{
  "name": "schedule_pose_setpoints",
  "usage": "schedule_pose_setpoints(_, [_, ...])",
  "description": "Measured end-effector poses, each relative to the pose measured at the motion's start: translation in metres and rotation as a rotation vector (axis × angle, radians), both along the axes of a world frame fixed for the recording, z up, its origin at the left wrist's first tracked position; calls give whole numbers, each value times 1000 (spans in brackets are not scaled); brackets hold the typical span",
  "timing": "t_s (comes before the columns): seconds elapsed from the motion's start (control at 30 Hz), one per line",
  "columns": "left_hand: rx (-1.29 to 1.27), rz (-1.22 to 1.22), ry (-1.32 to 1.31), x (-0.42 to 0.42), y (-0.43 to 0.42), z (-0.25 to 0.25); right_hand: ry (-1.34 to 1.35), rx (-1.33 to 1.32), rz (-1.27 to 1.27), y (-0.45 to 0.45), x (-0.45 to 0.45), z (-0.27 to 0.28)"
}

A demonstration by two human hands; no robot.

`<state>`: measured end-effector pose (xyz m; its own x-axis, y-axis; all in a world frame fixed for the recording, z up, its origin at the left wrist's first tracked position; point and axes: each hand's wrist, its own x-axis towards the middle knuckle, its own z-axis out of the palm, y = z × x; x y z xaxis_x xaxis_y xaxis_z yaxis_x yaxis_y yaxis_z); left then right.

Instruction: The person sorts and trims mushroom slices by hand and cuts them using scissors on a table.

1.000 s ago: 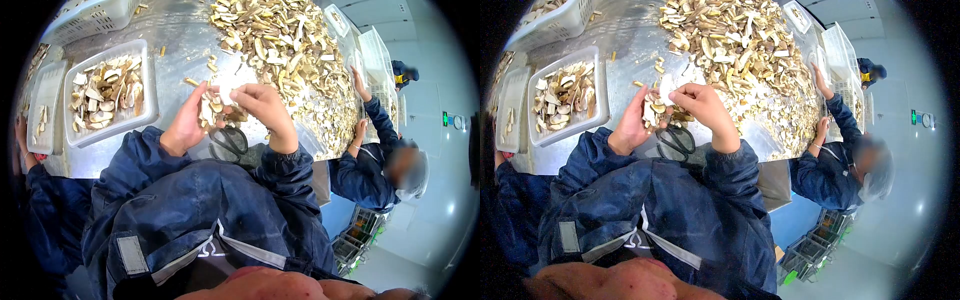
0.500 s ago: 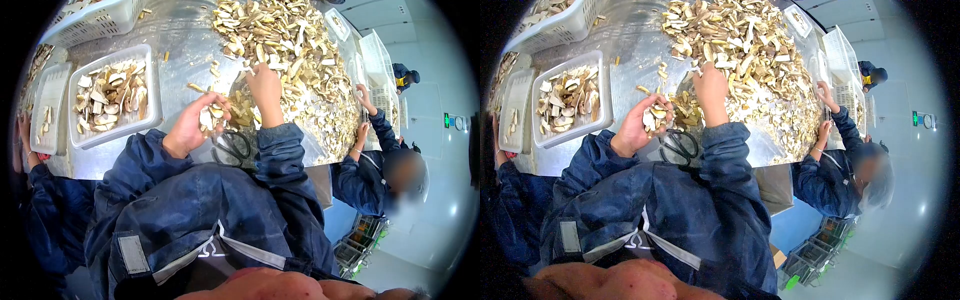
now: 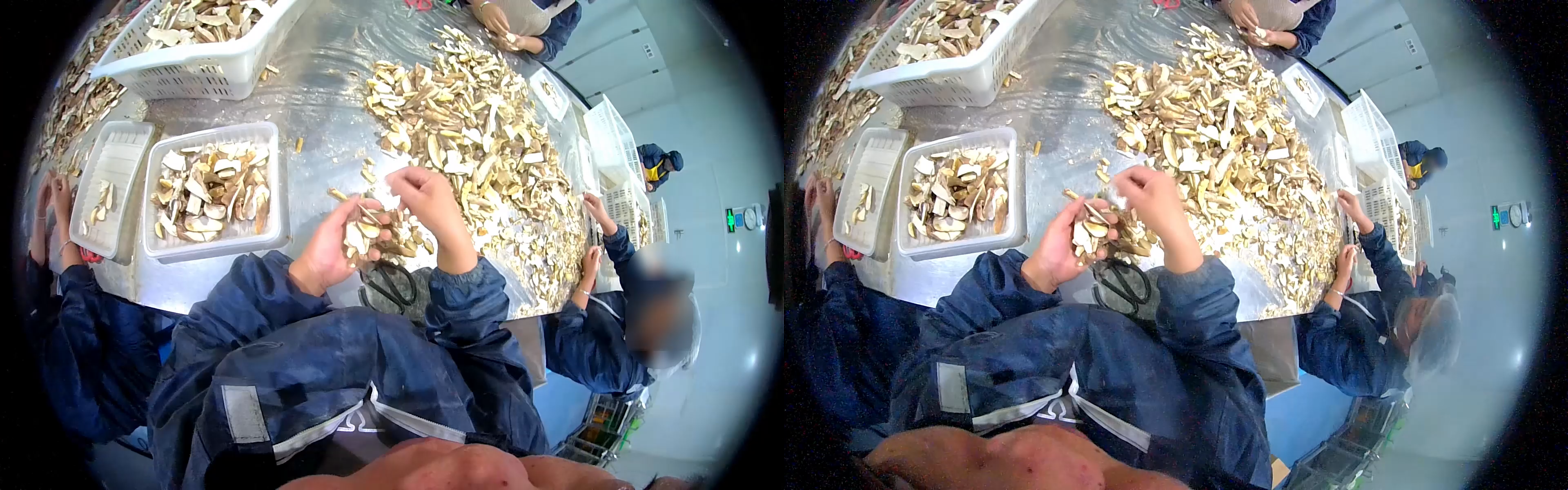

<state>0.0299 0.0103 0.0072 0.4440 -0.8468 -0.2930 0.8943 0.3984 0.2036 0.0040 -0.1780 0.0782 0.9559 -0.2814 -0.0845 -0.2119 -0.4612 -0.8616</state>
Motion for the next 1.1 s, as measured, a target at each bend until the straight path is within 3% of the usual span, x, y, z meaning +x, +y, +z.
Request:
schedule_pose_setpoints(0.03, [-23,-2,0,0,0,-6,-93,-312,-83,-9,8,-16])
schedule_pose_setpoints(0.17, [-81,-7,0,1,0,-9,15,-941,-213,-22,30,-44])
schedule_pose_setpoints(0.3, [-45,-9,-59,1,1,-7,3,-926,-191,-29,35,-61])
schedule_pose_setpoints(0.47, [-17,-10,-129,1,3,-7,-83,-772,-176,-41,28,-63])
schedule_pose_setpoints(0.6, [35,27,-134,0,0,-4,13,105,-131,-11,4,-17])
schedule_pose_setpoints(0.7, [37,27,-137,-1,1,3,36,350,-81,15,-16,-12])
schedule_pose_setpoints(0.83, [92,28,-149,-2,2,9,-32,549,-116,32,-28,-17])
schedule_pose_setpoints(1.1, [94,45,-172,-3,3,3,-26,673,-94,45,-34,-18])
